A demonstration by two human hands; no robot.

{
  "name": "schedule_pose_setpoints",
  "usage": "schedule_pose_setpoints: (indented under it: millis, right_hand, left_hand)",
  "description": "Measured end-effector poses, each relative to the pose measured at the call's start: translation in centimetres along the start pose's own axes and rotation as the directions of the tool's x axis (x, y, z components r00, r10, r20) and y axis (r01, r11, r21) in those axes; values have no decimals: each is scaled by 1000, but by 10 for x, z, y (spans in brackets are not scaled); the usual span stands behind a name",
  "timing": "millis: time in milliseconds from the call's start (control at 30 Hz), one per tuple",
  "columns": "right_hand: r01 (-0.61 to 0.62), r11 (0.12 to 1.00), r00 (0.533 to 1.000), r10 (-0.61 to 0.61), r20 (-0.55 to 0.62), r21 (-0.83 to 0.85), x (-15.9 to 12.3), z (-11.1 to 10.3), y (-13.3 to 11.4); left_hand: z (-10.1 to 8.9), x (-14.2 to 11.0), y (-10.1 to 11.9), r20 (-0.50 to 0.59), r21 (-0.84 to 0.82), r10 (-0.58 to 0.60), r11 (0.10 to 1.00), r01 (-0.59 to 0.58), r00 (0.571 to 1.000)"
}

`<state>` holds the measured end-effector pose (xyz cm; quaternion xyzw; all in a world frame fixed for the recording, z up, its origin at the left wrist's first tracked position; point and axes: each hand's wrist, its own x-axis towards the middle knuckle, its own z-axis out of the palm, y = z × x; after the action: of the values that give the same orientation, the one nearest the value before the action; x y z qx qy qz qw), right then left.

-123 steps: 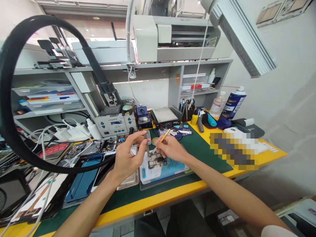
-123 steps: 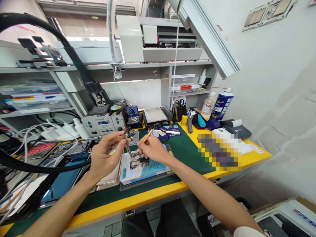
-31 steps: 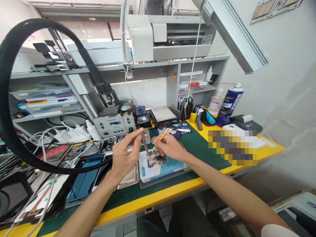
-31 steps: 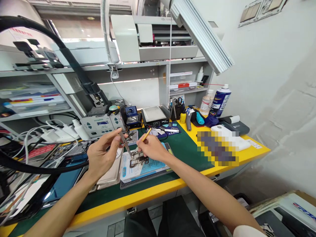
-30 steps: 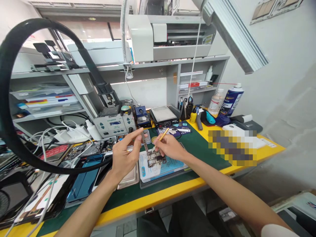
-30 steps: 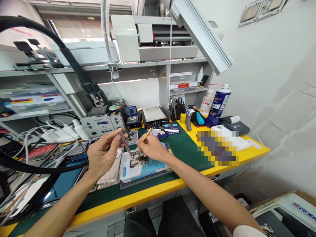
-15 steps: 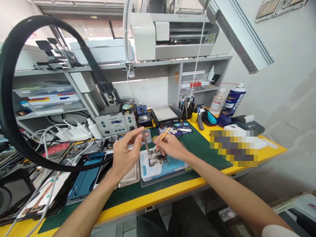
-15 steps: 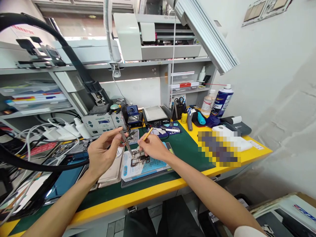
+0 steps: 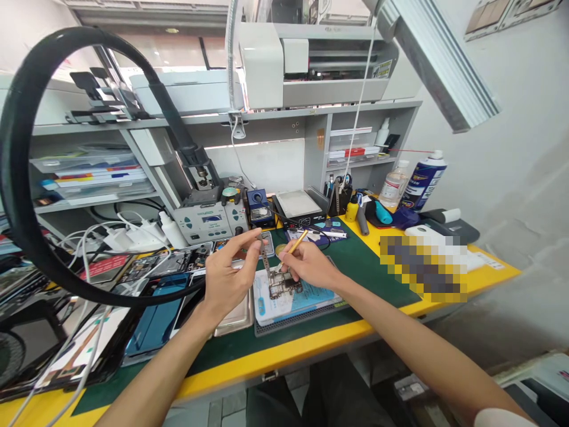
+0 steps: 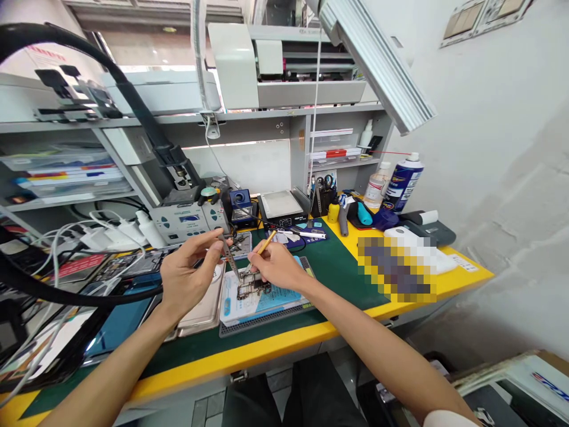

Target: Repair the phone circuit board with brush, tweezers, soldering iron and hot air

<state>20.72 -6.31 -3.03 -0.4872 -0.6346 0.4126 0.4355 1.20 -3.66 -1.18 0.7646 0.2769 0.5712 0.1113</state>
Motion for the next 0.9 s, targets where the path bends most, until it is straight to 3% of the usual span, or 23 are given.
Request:
schedule_pose_setpoints:
  millis: [367, 900]
  right_hand:
    - [-2, 999, 1000, 1, -16, -39, -1, -1, -1]
    - [19, 1000, 999, -19, -26, -14, -2, 2, 3]
  left_hand:
    - [1, 0, 1, -16, 40, 45, 998, -45, 999]
    - [2, 1, 1, 8, -52, 50, 997, -50, 999]
